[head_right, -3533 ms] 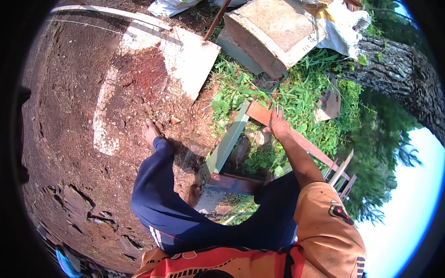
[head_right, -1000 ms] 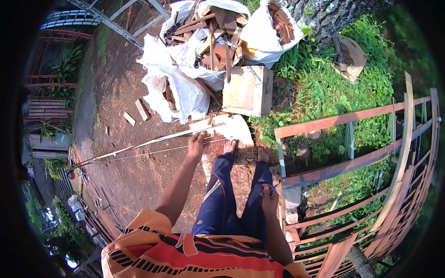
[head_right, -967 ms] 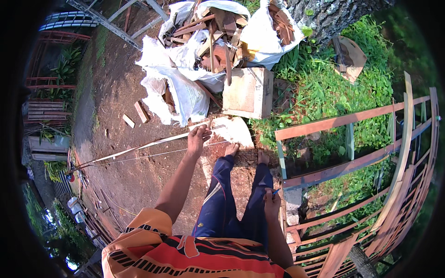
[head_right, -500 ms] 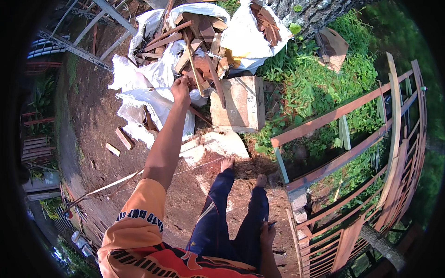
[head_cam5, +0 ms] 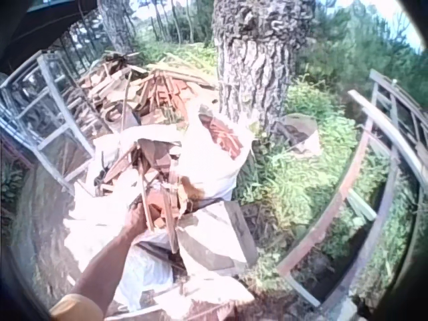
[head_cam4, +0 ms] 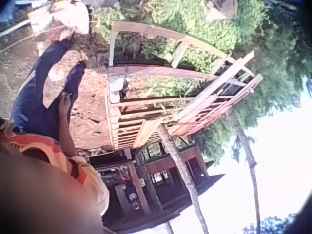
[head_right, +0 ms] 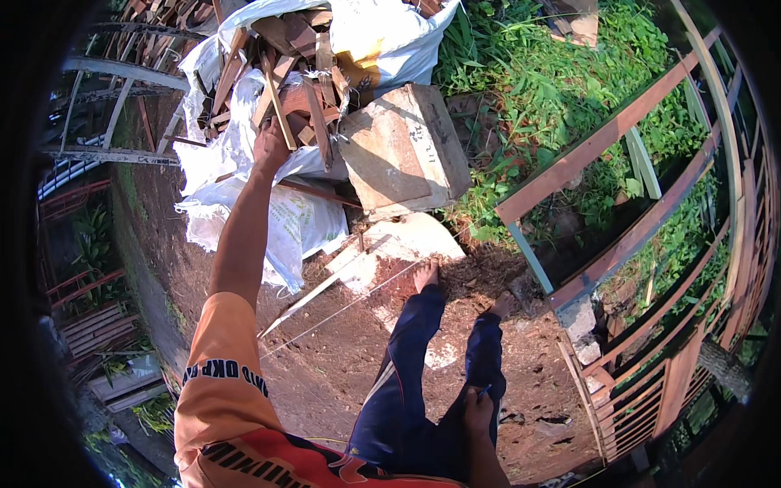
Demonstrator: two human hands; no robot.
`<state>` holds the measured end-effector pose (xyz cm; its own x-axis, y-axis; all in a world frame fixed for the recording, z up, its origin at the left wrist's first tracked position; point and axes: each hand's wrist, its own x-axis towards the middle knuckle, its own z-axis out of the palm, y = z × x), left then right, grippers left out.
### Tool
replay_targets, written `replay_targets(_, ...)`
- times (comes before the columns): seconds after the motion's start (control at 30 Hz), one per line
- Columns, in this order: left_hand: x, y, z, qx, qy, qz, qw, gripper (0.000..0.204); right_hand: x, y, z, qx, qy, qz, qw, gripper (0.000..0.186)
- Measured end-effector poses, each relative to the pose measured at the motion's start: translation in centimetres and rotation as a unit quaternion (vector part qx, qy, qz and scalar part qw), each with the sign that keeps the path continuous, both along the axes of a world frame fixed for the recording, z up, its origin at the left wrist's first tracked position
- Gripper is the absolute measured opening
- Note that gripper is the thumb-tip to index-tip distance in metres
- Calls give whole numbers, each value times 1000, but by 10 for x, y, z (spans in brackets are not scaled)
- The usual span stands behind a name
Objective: The person measures a wooden plank with a tape measure and marks it with a pen. They then move around the construction site, interacting with another worker and handling a spirit level.
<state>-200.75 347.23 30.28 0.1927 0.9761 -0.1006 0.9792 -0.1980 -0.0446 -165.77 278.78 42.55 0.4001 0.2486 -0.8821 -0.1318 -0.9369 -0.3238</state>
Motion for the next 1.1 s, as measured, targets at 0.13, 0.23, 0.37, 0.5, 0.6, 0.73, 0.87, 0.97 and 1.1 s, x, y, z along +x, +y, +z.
replay_targets(0.13, -16, 8, 23, -35, -132, -17, 991, 37, 9, -8, -5, 42, 0, -37, 998, 26)
replay_targets(0.23, -13, -31, 81, 32, -351, 112, 929, 35, 23, -14, -9, 30, 30, -106, 993, 26)
replay_targets(0.37, 18, -176, 170, 42, -433, 216, 874, 43, 46, -15, -35, 84, 76, -138, 984, 24)
replay_targets(0.5, 116, -352, 122, -274, -530, 216, 773, 58, 77, 18, -104, 138, 145, -155, 967, 28)
replay_targets(0.6, 208, -421, 21, -483, -589, 229, 606, 65, 110, 68, -173, 209, 197, -169, 943, 34)
replay_targets(0.73, 301, -414, -110, -505, -625, 223, 552, 54, 162, 142, -250, 316, 198, -91, 923, 39)
replay_targets(0.87, 340, -381, -181, -480, -610, 242, 583, 55, 194, 211, -310, 328, 93, 65, 938, 40)
replay_targets(0.97, 349, -366, -202, -475, -622, 269, 561, 56, 207, 230, -325, 341, -12, 158, 927, 39)
replay_targets(1.1, 352, -361, -217, -450, -693, 244, 508, 50, 210, 234, -326, 322, -117, 210, 916, 34)
